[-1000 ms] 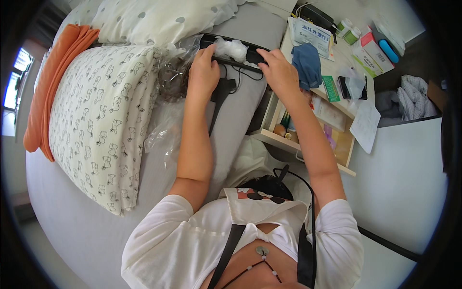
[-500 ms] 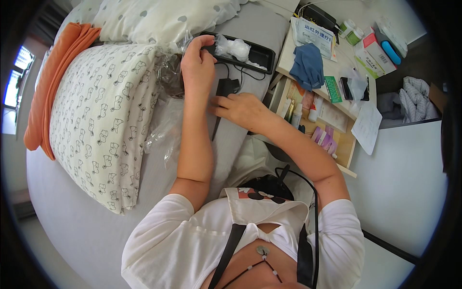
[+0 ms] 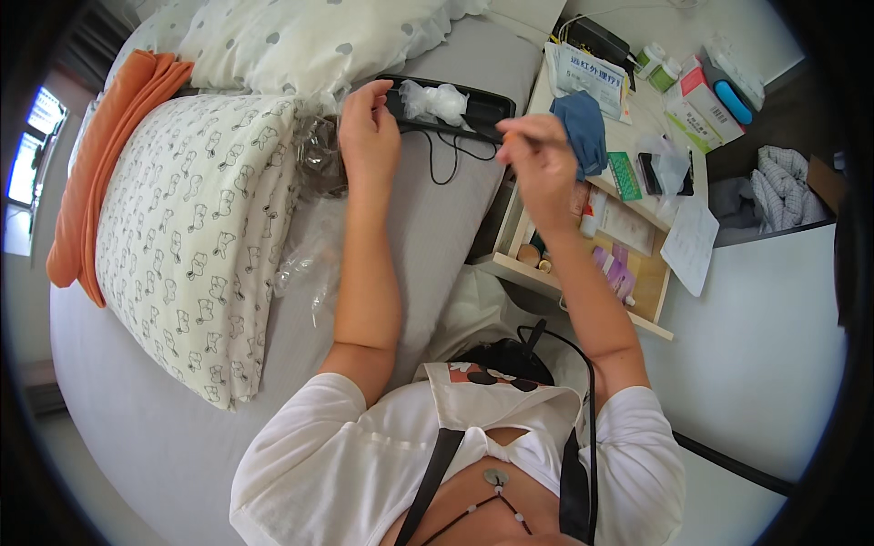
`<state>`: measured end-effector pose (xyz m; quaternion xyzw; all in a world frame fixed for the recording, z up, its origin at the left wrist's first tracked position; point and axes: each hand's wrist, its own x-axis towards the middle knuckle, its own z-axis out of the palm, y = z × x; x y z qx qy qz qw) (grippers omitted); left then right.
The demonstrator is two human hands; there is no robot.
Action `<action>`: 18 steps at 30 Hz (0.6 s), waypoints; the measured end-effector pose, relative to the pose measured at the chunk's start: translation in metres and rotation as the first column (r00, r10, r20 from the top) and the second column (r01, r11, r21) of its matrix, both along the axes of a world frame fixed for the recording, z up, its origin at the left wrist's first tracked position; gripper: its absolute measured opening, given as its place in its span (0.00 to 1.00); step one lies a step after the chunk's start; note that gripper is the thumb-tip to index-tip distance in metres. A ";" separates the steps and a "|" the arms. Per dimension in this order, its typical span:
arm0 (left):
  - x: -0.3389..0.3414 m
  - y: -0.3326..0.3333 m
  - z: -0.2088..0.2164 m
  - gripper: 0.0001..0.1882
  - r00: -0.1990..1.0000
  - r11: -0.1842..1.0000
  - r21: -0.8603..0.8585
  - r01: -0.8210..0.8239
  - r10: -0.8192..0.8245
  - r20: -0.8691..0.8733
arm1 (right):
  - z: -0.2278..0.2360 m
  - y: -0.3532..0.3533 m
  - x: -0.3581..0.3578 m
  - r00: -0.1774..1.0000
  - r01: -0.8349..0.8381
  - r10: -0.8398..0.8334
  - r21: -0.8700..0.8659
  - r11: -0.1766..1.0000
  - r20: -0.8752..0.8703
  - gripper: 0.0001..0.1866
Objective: The person sorts various items in a nightstand drawer, including medical packets, a blue cloth, a phone, and small bottles, by moving them between the drawer, the top of the nightstand, and the bed.
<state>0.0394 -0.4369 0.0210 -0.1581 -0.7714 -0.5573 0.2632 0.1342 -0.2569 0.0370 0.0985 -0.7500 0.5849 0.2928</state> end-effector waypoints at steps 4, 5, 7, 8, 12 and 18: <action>0.004 0.016 -0.001 0.22 0.963 0.961 -0.277 0.019 -0.091 -0.252 | 0.004 0.025 -0.023 0.984 0.072 0.023 -0.517 0.853 0.175 0.12; 0.003 0.020 -0.005 0.22 0.951 0.927 -0.373 0.025 -0.136 -0.276 | 0.003 0.028 -0.028 0.985 0.051 0.050 -0.563 0.825 0.163 0.14; 0.011 0.025 -0.012 0.22 0.974 0.847 -0.531 0.012 -0.130 -0.185 | -0.001 0.033 -0.038 0.986 0.009 0.103 -0.649 0.761 0.134 0.16; 0.016 0.025 -0.013 0.22 0.983 0.795 -0.607 0.013 -0.122 -0.139 | -0.005 0.034 -0.045 0.985 -0.009 0.120 -0.652 0.758 0.125 0.19; 0.018 0.021 -0.011 0.23 0.994 0.804 -0.586 0.102 -0.111 0.020 | -0.015 0.023 -0.065 0.952 -0.160 0.300 -0.732 0.662 0.063 0.21; 0.016 0.018 -0.013 0.21 0.996 0.804 -0.590 0.072 -0.084 0.007 | -0.022 0.010 -0.082 0.800 -0.162 0.509 -0.702 0.694 0.318 0.19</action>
